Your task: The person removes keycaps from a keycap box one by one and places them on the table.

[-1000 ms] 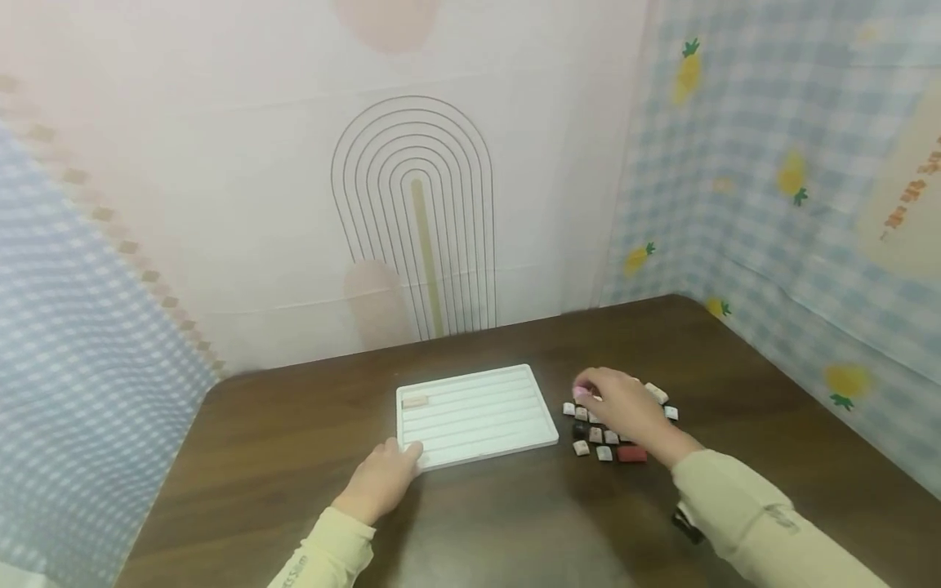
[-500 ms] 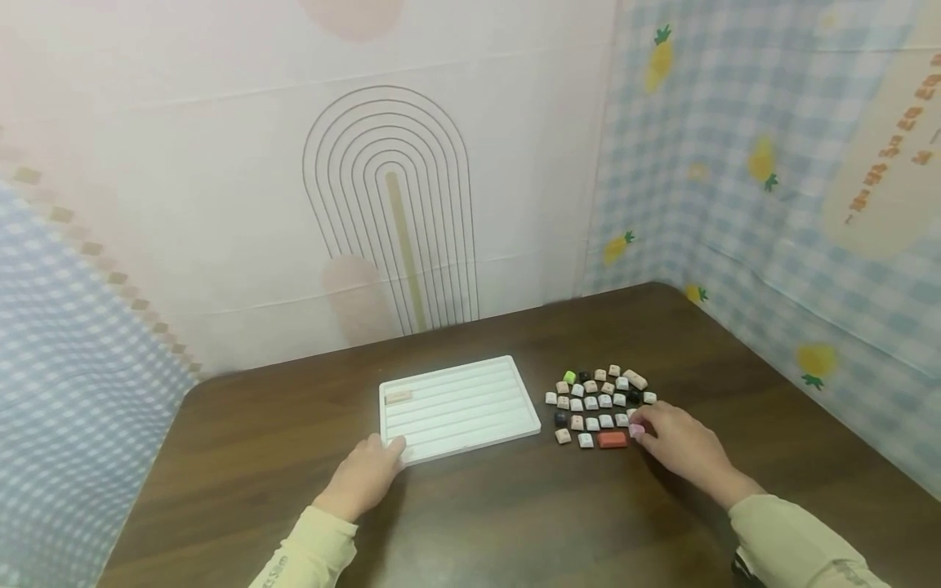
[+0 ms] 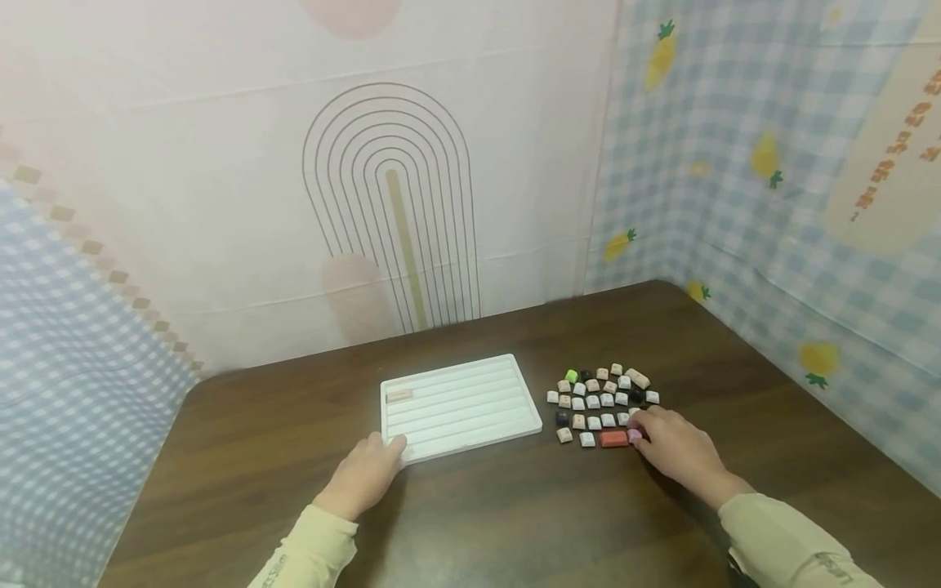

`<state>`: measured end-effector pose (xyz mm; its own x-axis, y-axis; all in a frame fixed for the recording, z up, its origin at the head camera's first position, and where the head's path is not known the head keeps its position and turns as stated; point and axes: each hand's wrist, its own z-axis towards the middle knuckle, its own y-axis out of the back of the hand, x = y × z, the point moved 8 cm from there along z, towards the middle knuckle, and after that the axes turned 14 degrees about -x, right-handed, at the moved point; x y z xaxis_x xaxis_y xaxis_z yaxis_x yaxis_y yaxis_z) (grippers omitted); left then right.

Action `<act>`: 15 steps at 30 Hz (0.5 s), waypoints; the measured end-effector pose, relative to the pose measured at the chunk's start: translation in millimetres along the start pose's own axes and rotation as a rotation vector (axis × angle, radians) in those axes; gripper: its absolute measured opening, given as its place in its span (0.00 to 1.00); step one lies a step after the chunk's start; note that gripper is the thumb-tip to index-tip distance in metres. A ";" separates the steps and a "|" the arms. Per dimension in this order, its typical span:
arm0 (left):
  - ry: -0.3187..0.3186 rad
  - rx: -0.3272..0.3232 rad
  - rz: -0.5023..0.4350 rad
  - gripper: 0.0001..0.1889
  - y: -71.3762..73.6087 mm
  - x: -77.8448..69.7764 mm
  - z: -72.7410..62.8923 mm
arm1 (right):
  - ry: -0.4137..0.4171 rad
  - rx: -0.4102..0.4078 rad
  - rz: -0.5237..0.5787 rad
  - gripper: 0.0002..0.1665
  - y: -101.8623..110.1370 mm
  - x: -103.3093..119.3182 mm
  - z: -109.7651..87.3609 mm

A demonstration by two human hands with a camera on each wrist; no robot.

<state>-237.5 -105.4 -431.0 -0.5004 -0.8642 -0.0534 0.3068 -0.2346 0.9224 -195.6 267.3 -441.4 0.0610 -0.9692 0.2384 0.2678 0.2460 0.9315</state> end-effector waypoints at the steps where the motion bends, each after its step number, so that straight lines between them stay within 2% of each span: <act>1: 0.002 0.000 0.000 0.10 1.1 0.4 -0.2 | 0.002 0.001 -0.002 0.08 0.9 0.9 0.5; 10: 0.001 -0.017 -0.004 0.10 5.8 -0.1 1.4 | -0.013 0.019 0.032 0.12 16.4 2.9 9.3; 15: -0.005 -0.008 0.008 0.10 5.4 -1.2 0.4 | 0.001 0.004 0.046 0.12 22.5 19.3 27.0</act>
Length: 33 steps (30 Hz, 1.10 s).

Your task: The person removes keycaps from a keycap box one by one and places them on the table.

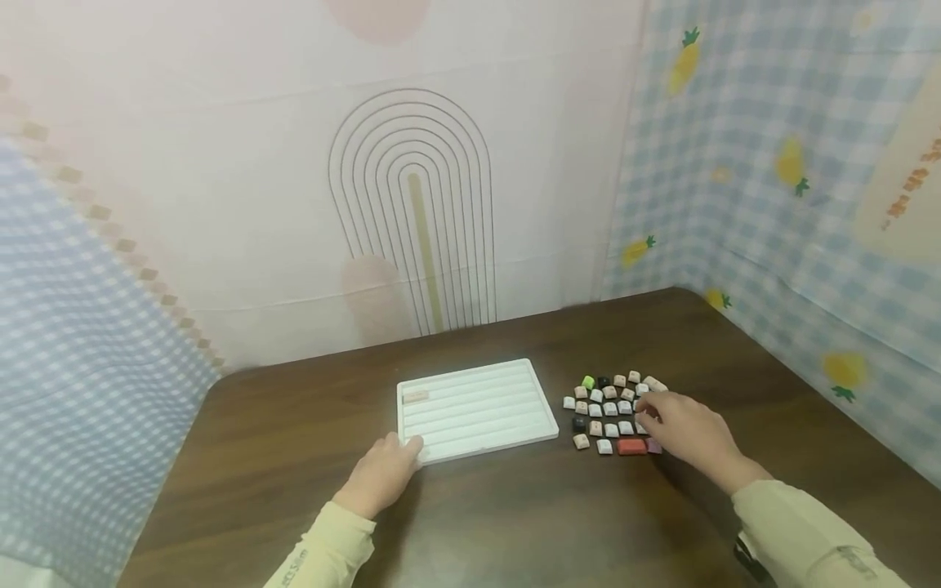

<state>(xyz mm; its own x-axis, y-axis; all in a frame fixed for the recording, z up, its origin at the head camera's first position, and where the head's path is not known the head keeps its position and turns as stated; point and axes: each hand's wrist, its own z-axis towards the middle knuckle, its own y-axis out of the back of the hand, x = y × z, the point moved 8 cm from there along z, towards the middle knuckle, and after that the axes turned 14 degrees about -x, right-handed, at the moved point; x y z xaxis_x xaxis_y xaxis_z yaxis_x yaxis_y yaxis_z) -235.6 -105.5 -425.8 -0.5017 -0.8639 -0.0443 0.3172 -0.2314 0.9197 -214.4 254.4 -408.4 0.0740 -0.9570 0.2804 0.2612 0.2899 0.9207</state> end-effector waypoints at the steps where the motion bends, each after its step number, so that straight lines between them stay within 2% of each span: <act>1: 0.000 -0.002 0.001 0.10 0.1 -0.2 -0.2 | 0.010 -0.006 0.002 0.12 0.6 5.4 5.1; 7: -0.009 -0.008 0.034 0.10 -0.5 -0.2 0.2 | 0.082 -0.050 0.035 0.11 -6.2 49.6 43.8; 12: 0.008 0.015 0.049 0.10 -4.4 2.1 -1.3 | 0.130 -0.089 0.128 0.10 -34.9 97.9 74.9; 17: 0.013 0.025 0.047 0.10 -4.4 1.9 -3.2 | 0.178 -0.117 0.180 0.11 -62.8 153.3 95.8; 21: 0.015 0.013 0.058 0.10 -3.3 2.2 -4.1 | 0.229 -0.058 0.201 0.12 -89.4 196.5 106.1; 24: 0.010 -0.010 0.078 0.10 -3.1 2.6 -3.2 | 0.231 0.015 0.204 0.13 -110.4 221.4 111.4; 27: -0.001 -0.031 0.094 0.11 -4.6 2.4 -2.2 | 0.230 0.050 0.179 0.13 -127.5 238.6 114.7; 33: -0.003 -0.040 0.110 0.11 -7.3 2.5 -3.4 | 0.291 0.029 0.130 0.12 -147.6 261.0 115.2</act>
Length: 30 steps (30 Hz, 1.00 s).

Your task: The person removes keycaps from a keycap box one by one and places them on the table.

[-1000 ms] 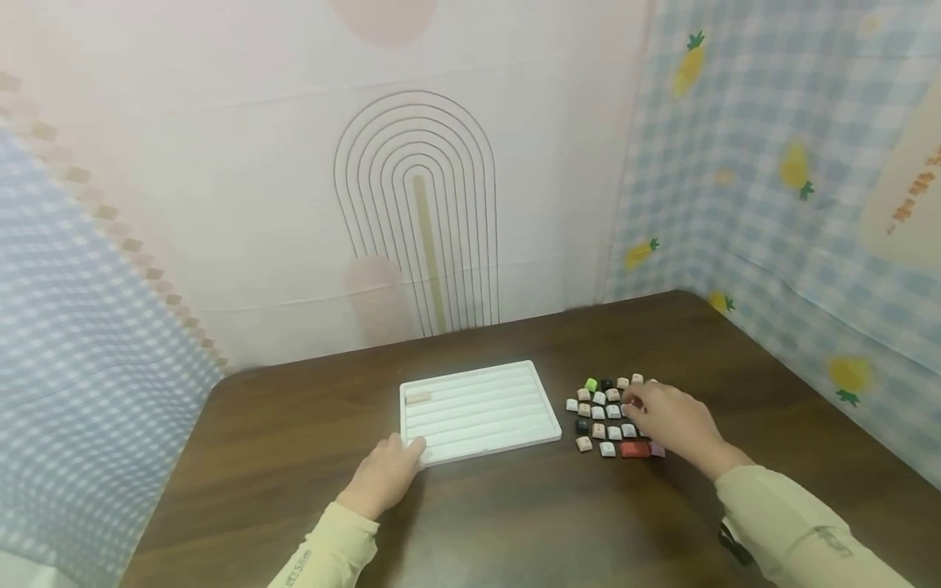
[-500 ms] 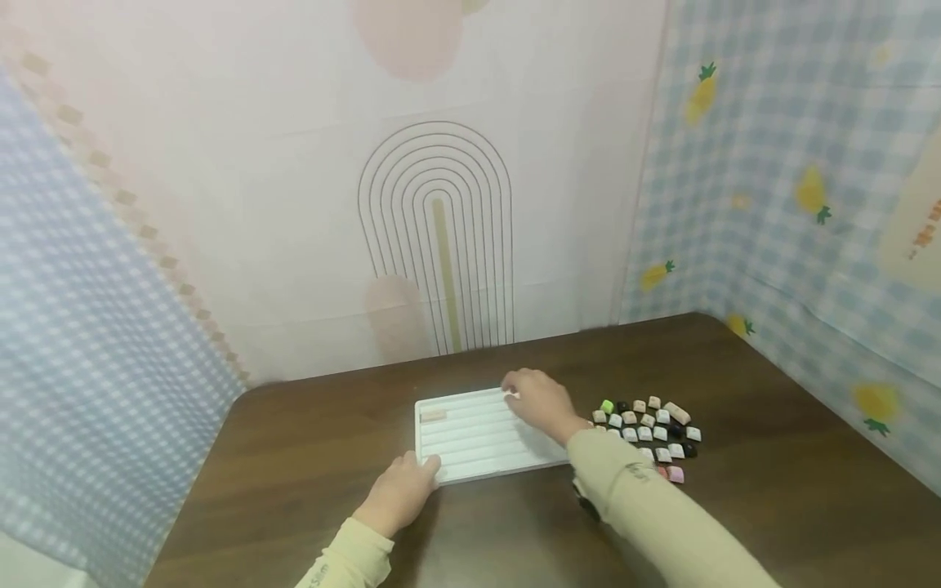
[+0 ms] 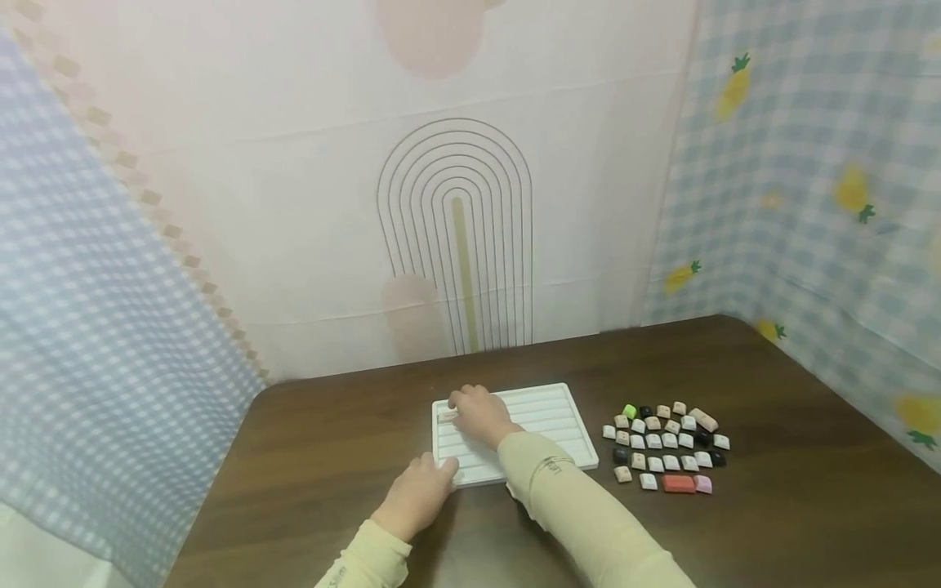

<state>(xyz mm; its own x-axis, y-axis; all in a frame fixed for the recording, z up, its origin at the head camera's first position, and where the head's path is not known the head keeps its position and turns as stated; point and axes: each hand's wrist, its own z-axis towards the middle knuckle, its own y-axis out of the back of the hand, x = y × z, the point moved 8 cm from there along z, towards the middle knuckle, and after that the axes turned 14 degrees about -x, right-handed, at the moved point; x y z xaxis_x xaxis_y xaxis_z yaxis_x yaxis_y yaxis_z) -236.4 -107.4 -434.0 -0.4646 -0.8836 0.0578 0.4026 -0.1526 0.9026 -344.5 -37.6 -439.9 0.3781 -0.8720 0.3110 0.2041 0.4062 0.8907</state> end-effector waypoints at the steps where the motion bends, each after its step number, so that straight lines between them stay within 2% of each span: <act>1: -0.001 -0.005 0.001 0.11 -0.4 -1.3 -0.1 | 0.006 -0.003 -0.008 0.11 -2.5 0.2 -0.7; 8: -0.007 -0.014 0.016 0.11 -1.3 -5.4 0.1 | 0.046 -0.045 -0.060 0.09 -8.1 1.9 -2.3; 15: 0.012 0.021 0.006 0.11 -1.9 -0.2 0.4 | 0.032 -0.079 -0.063 0.08 -8.0 5.9 -1.4; 22: 0.020 0.021 -0.010 0.11 -0.7 0.3 0.3 | 0.019 -0.098 -0.057 0.08 -4.7 4.5 -1.0; 30: 0.019 0.036 -0.009 0.11 -0.8 0.4 0.3 | 0.052 -0.175 -0.034 0.07 21.3 -3.1 -0.8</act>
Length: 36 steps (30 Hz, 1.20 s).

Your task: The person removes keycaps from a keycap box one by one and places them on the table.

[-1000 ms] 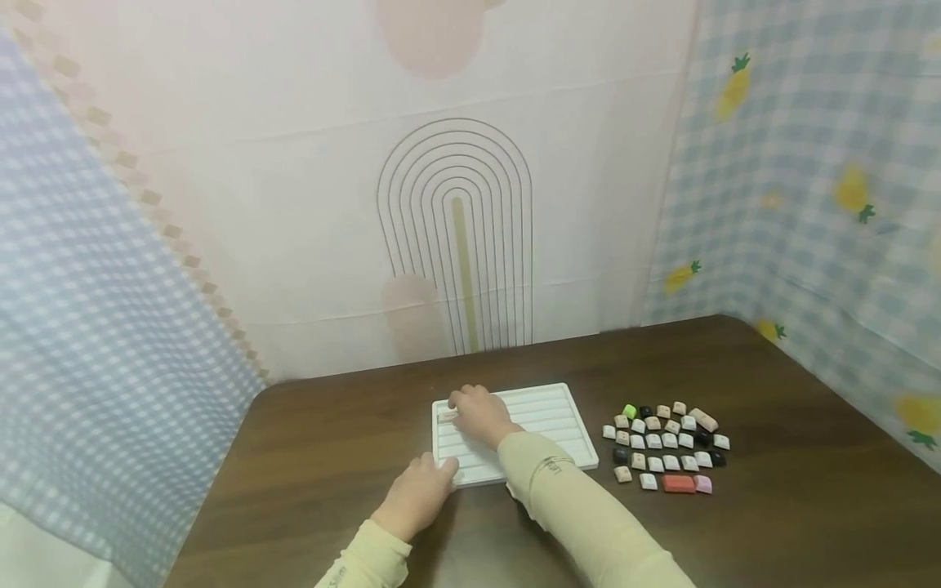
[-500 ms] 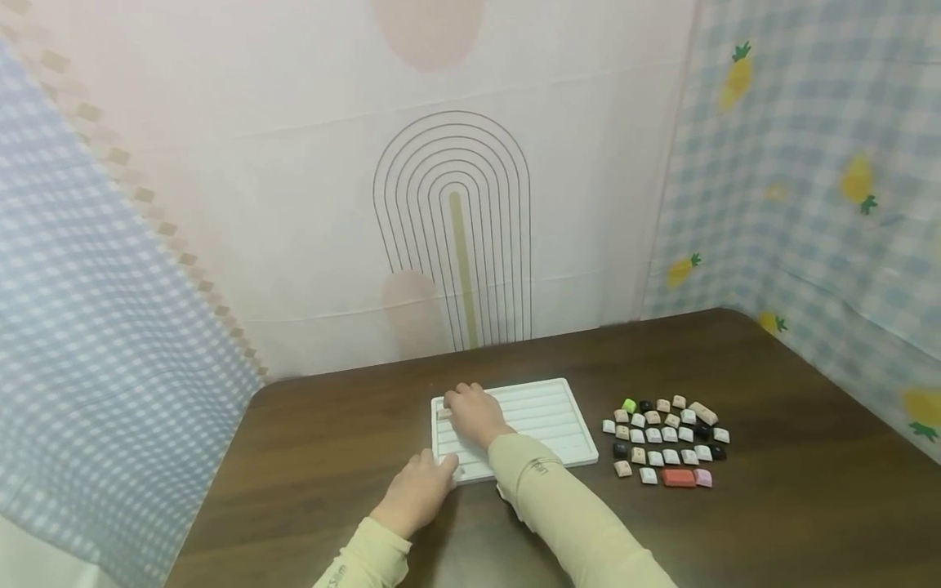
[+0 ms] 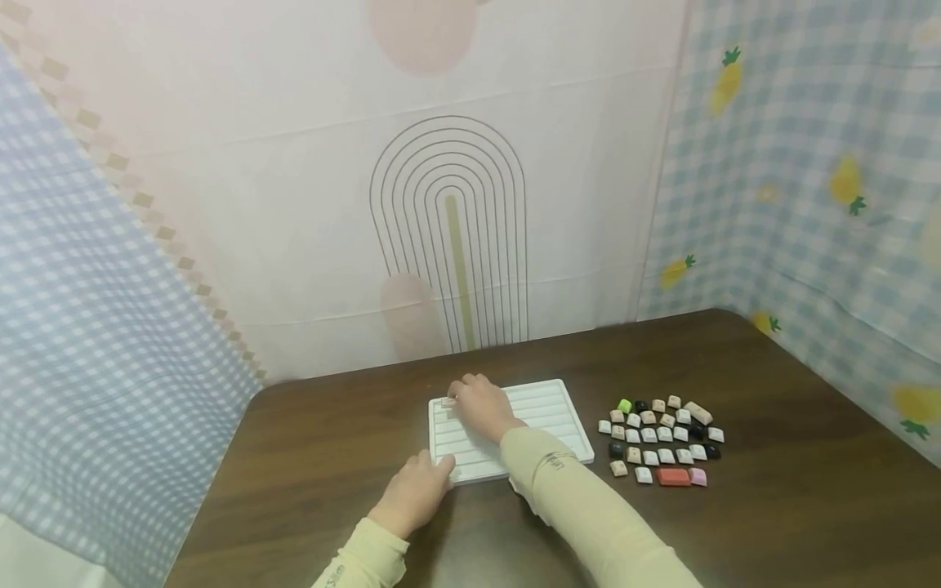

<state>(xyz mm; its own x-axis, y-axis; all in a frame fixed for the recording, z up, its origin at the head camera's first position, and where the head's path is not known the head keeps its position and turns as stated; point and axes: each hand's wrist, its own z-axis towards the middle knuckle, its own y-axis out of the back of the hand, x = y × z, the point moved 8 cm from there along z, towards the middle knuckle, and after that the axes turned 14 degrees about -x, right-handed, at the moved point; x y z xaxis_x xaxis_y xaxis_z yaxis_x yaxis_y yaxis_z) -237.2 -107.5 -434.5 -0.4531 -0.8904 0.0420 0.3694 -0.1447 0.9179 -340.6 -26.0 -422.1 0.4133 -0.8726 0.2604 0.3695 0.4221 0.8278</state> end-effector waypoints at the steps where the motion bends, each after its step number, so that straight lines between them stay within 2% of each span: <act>1: -0.001 0.006 -0.001 0.11 -0.4 -1.0 -0.1 | 0.002 -0.004 0.002 0.07 5.3 -3.0 -0.2; 10: 0.000 0.053 -0.021 0.11 -1.8 -5.9 1.8 | -0.008 -0.037 -0.003 0.07 73.9 -46.3 -10.8; 20: 0.003 0.047 -0.047 0.10 7.5 -1.7 4.1 | -0.079 -0.010 -0.057 0.11 141.0 -117.0 -53.9; 25: 0.007 0.035 -0.059 0.10 10.9 0.3 5.2 | -0.130 -0.005 -0.079 0.11 173.6 -149.8 -86.6; 29: 0.016 0.061 -0.073 0.09 10.9 1.2 3.9 | -0.140 0.014 -0.099 0.11 195.0 -173.7 -124.3; 36: 0.000 0.060 -0.085 0.10 14.1 1.7 1.4 | -0.171 0.080 -0.128 0.09 208.3 -207.3 -188.7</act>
<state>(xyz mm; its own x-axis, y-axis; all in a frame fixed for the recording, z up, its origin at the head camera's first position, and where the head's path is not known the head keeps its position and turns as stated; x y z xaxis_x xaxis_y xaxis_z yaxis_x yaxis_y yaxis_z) -233.9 -110.5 -421.0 -0.4808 -0.8761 -0.0365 0.2809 -0.1933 0.9400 -192.3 289.2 -397.5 0.2174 -0.9496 0.2260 0.3393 0.2906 0.8947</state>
